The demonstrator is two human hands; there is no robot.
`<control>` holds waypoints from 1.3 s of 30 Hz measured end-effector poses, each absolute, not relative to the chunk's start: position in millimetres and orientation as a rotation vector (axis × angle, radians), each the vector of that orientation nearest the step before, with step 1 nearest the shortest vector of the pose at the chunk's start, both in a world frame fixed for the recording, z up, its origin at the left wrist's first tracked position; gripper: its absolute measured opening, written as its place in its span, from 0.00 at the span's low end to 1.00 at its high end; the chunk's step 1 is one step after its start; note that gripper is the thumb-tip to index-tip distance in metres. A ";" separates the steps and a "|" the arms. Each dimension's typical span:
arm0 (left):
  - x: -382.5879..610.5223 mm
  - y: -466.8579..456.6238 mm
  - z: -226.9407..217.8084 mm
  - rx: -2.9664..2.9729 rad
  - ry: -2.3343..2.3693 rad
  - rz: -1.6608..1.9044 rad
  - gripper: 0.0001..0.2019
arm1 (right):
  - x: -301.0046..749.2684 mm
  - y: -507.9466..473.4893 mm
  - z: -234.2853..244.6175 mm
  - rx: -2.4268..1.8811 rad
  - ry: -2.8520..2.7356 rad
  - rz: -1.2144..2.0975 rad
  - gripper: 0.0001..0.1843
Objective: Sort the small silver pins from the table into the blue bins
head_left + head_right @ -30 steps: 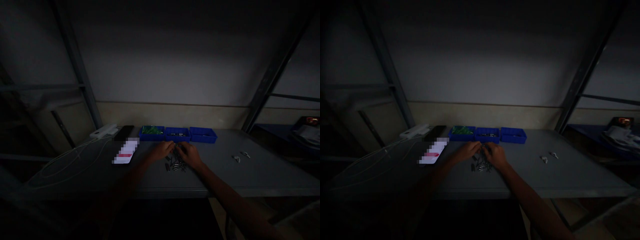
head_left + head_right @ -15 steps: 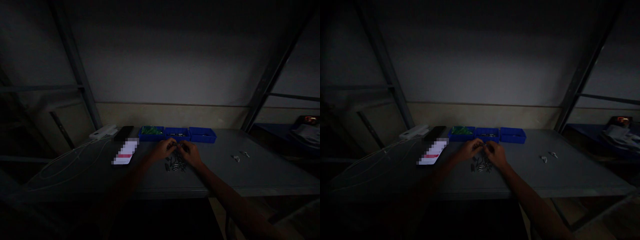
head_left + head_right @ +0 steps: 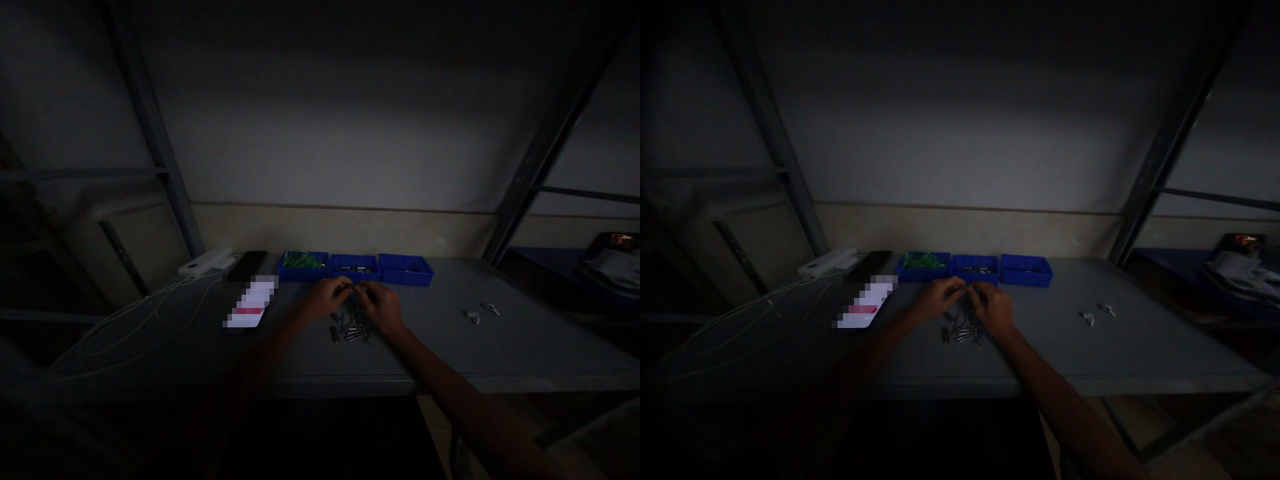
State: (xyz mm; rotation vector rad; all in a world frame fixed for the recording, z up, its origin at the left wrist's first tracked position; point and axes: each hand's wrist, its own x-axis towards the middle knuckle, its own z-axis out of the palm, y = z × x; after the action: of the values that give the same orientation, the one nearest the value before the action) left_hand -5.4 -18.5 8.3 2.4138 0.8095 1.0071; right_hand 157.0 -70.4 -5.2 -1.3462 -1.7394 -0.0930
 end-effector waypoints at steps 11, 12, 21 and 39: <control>-4.7 -21.4 7.2 2.416 0.839 0.963 0.09 | 159.9 -71.6 -5.3 -1.326 -1.808 -0.184 0.20; -4.8 -21.5 7.1 2.417 0.843 0.964 0.09 | 159.8 -71.6 -5.1 -1.335 -1.814 -0.195 0.21; -6.7 -17.9 8.2 2.417 0.875 0.959 0.06 | 157.9 -69.5 -4.9 -1.405 -1.798 -0.104 0.15; -7.5 -19.9 5.8 2.474 0.871 0.934 0.06 | 160.3 -67.5 -7.3 -1.321 -1.882 -0.068 0.13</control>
State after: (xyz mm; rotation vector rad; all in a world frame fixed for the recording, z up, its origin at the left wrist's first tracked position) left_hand -7.5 -19.9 5.8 2.4736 0.8713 0.9343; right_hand 160.3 -67.5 -7.3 -1.3215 -1.8815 -0.0684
